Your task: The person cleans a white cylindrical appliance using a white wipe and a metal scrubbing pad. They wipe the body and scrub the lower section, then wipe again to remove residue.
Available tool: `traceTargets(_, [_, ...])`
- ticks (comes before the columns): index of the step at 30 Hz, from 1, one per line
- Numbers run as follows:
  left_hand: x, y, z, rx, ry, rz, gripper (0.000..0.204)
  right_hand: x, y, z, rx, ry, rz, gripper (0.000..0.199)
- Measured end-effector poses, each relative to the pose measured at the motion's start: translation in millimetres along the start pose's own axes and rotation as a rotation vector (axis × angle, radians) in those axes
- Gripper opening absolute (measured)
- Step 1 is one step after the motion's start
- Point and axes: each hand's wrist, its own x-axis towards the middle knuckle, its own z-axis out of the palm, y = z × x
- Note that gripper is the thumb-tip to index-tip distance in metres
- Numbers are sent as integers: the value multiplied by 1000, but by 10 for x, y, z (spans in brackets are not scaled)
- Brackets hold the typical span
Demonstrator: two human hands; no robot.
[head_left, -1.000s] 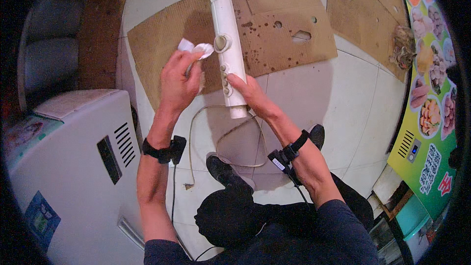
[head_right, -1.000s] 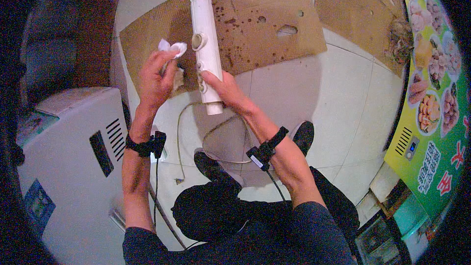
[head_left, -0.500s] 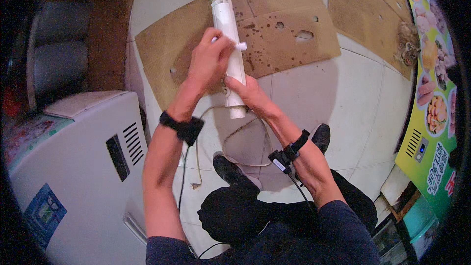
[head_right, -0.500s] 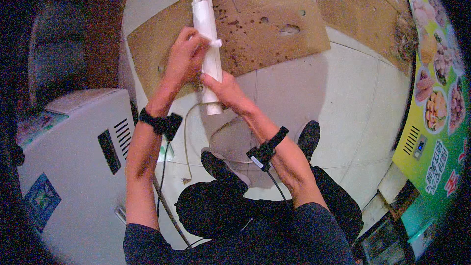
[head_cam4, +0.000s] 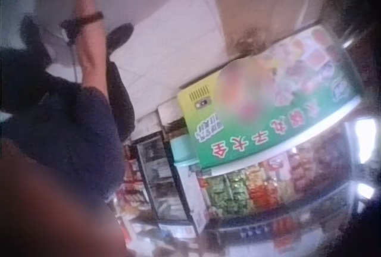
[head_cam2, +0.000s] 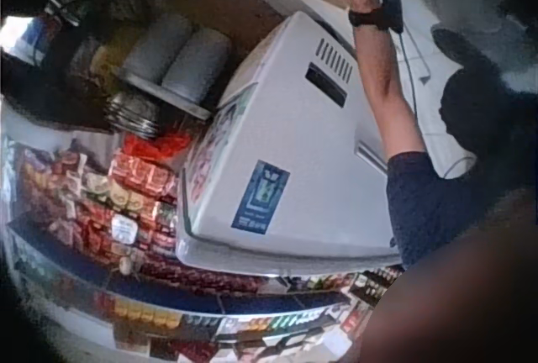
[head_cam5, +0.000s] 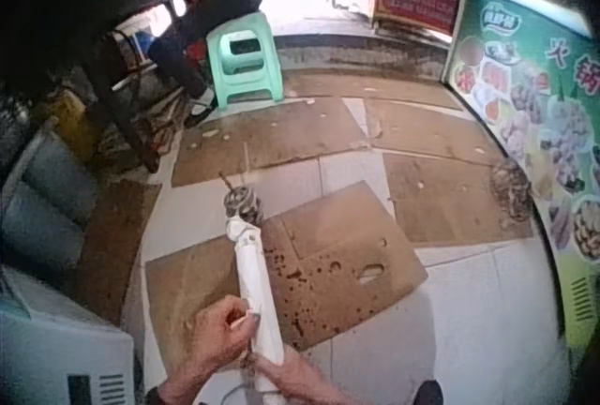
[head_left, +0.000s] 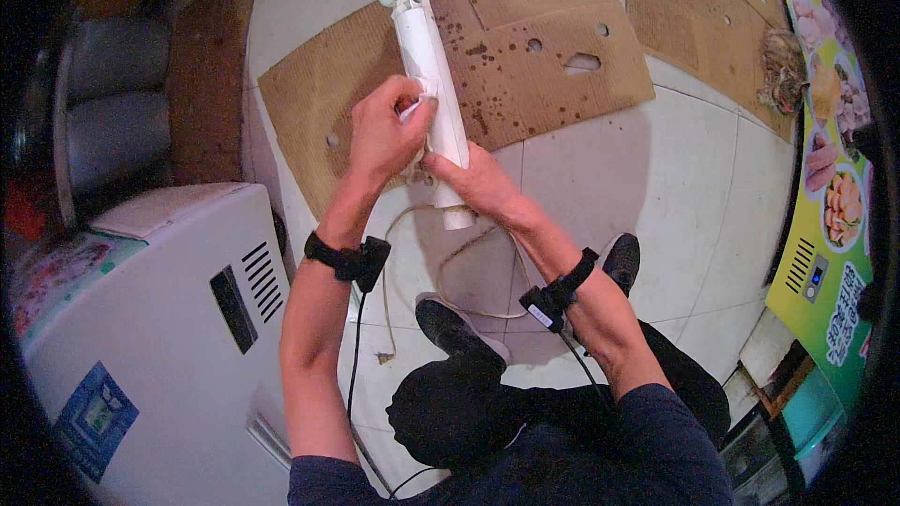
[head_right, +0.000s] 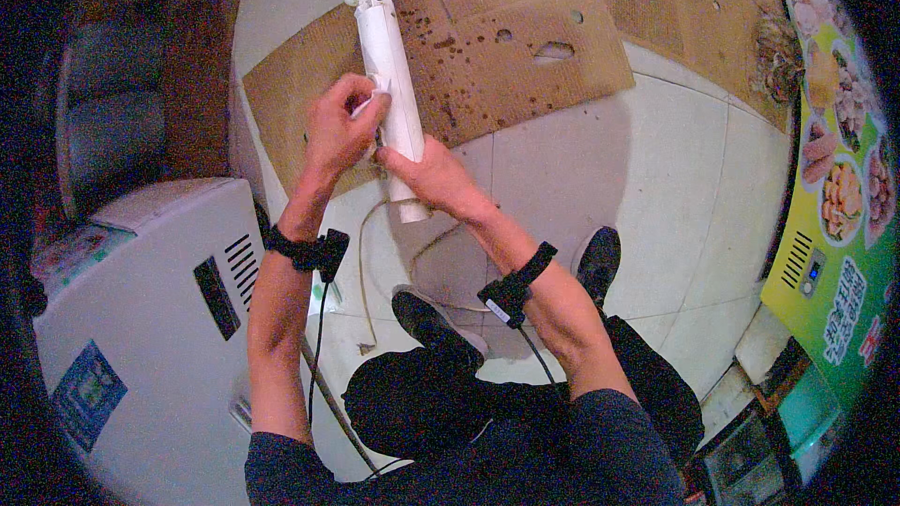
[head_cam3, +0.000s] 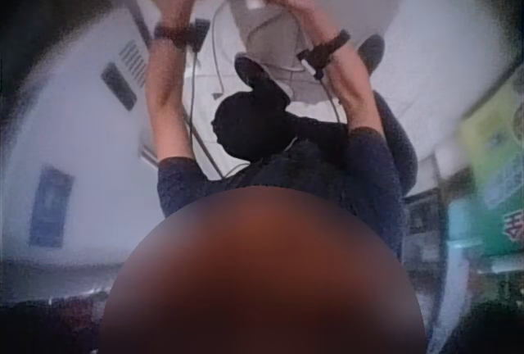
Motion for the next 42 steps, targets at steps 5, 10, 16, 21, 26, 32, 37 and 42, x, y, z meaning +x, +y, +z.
traceTargets(5, [55,-48,66,-72,-31,-121,21,-54,28,4,-7,-23,49,52])
traceTargets(10, [43,-313,-54,-87,-199,183,26,-28,71,-98,41,-53,32,52])
traceTargets(16, [-24,-387,-375,138,-170,16,18,-6,70,-154,-5,-121,53,53])
traceTargets(21, [-293,-249,-329,8,-23,148,17,-26,54,-111,87,-186,124,54])
traceTargets(26, [-35,-163,-42,204,-43,290,16,-26,37,-71,-11,-181,35,56])
traceTargets(32, [156,-53,-141,13,143,192,24,-7,75,-103,-38,-133,47,55])
traceTargets(37, [26,-101,-213,172,-155,393,17,-80,156,-89,52,-129,58,60])
traceTargets(42, [96,-455,-253,218,-271,289,12,-147,183,-90,-87,-89,101,59])
